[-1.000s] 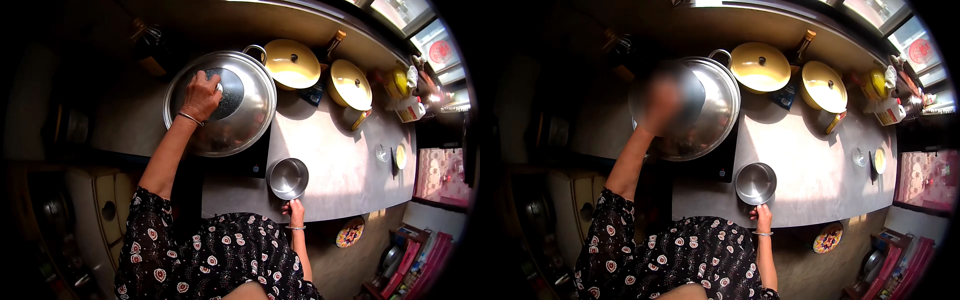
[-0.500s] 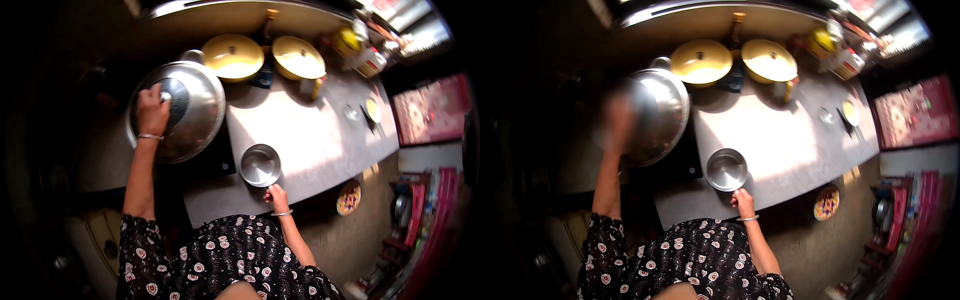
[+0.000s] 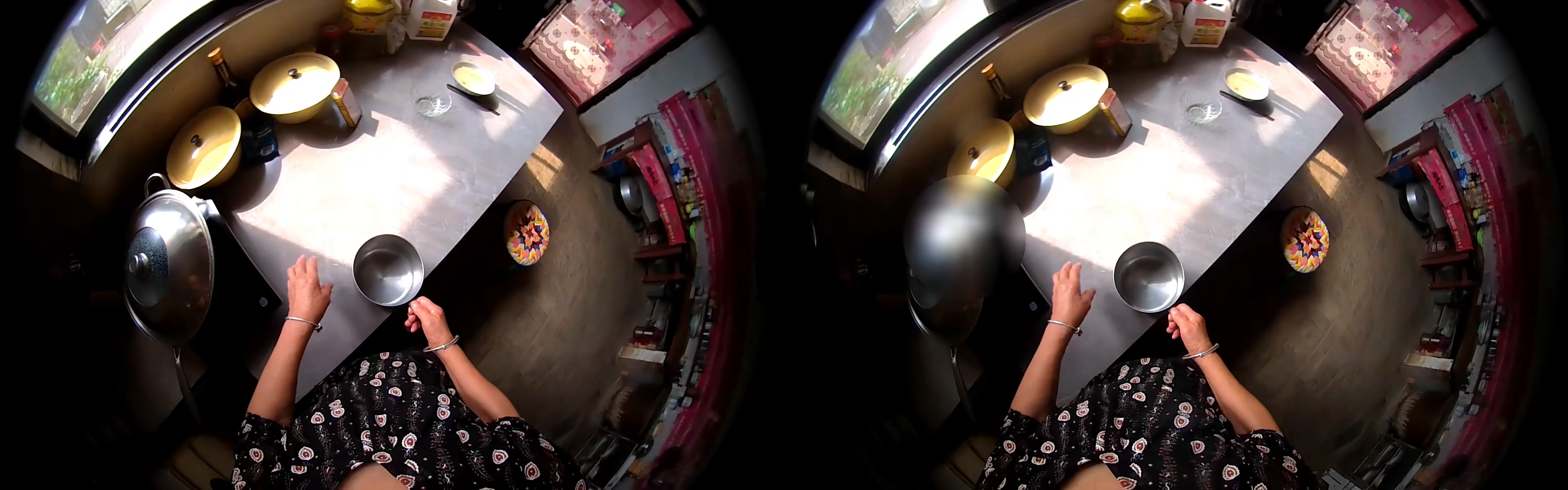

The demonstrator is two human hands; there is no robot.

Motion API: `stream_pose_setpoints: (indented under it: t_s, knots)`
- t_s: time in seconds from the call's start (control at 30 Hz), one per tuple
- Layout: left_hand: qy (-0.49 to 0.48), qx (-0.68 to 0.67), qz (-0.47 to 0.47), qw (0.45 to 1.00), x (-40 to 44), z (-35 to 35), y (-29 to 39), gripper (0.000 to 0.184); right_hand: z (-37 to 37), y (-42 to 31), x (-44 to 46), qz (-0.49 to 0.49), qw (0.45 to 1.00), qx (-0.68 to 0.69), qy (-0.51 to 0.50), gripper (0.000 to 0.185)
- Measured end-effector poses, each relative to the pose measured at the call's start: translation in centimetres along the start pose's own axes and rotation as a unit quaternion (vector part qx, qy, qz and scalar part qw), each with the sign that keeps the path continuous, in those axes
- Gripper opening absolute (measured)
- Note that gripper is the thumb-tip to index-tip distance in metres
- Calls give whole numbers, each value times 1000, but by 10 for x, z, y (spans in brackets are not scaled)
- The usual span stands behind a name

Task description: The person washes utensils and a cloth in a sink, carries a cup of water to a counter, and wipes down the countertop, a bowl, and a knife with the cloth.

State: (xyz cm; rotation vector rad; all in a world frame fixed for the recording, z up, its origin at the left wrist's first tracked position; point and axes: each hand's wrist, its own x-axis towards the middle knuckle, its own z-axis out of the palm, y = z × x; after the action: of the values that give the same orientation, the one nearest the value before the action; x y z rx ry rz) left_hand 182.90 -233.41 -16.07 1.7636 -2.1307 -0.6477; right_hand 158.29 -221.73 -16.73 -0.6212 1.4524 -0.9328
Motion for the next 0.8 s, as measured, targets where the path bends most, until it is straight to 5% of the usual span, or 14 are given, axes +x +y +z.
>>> stream_pose_setpoints:
  t_s: [0.2,0.47,0.8]
  knots:
    - [-207,141,-195,948,8,62,68,91,-86,-13,-23,-26,997,24,63,26]
    - [-195,189,-183,945,6,75,47,103,-187,-9,-25,-44,991,38,118,24]
    - [-181,207,-177,945,6,73,27,105,-226,-22,27,-71,981,91,155,25]
